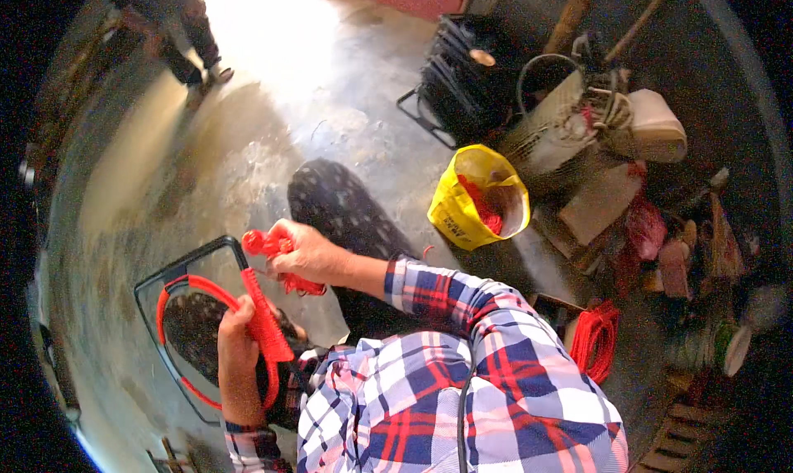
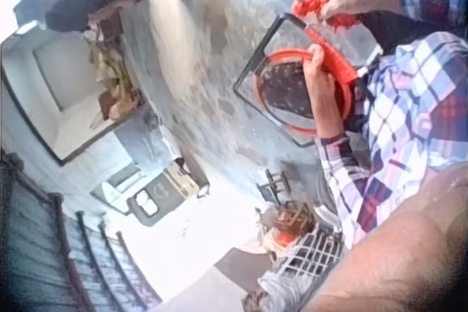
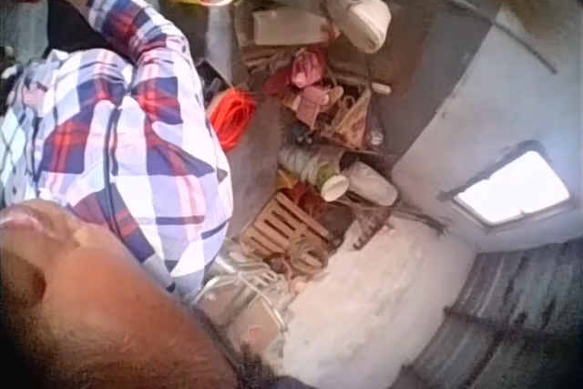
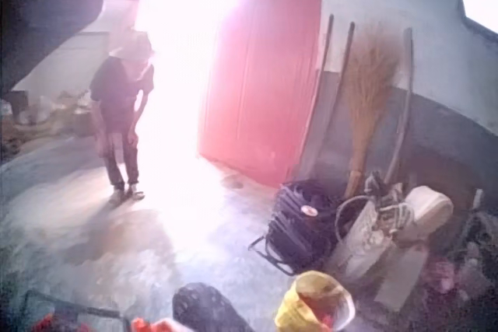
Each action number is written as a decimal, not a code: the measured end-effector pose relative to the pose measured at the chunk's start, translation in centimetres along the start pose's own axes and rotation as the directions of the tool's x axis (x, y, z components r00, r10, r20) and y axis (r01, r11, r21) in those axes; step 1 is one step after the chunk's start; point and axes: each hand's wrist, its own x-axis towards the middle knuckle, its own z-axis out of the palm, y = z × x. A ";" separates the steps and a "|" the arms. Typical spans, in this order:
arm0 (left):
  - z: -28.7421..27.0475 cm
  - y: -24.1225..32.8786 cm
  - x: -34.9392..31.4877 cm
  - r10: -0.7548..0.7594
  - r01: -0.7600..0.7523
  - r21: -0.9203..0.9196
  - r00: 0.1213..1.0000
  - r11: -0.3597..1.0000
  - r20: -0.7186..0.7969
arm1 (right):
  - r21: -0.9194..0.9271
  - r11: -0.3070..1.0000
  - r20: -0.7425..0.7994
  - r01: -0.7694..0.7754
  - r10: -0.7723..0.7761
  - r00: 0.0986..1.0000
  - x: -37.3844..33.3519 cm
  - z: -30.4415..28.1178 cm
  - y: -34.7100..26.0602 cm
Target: Wrapping a black plastic or metal furniture frame with red cord, then picking up and examining a mosquito coil.
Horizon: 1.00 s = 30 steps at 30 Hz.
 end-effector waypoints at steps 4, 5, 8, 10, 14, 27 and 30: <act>0.2 -0.3 1.6 0.034 -0.038 -0.175 0.999 0.984 -0.026 | 0.215 0.977 -0.109 0.006 0.018 0.994 -0.7 0.0 -0.7; 0.8 0.1 2.0 0.071 -0.074 -0.091 0.997 0.993 -0.033 | 0.390 0.920 -0.120 0.035 0.013 0.993 -1.0 -0.1 -1.1; -0.5 -0.5 2.4 0.110 -0.108 -0.163 0.994 0.981 0.006 | 0.448 0.894 -0.085 0.017 0.024 0.996 -0.6 -1.1 -0.8; -0.5 -0.3 2.5 0.105 -0.103 -0.192 0.994 0.976 0.003 | 0.440 0.898 -0.103 0.034 0.012 0.995 -0.3 -1.3 -0.2; -0.3 -0.2 2.8 0.099 -0.095 -0.256 0.995 0.962 0.005 | 0.345 0.938 -0.065 -0.031 0.057 0.996 0.0 -0.1 -0.3; 0.9 -1.0 2.6 0.135 -0.158 -0.292 0.986 0.943 -0.098 | 0.235 0.969 -0.033 -0.081 0.092 0.995 0.3 1.0 -0.5; 0.5 -1.1 2.5 0.126 -0.140 -0.267 0.990 0.954 -0.070 | 0.201 0.978 -0.024 -0.055 0.061 0.998 0.5 0.8 -0.3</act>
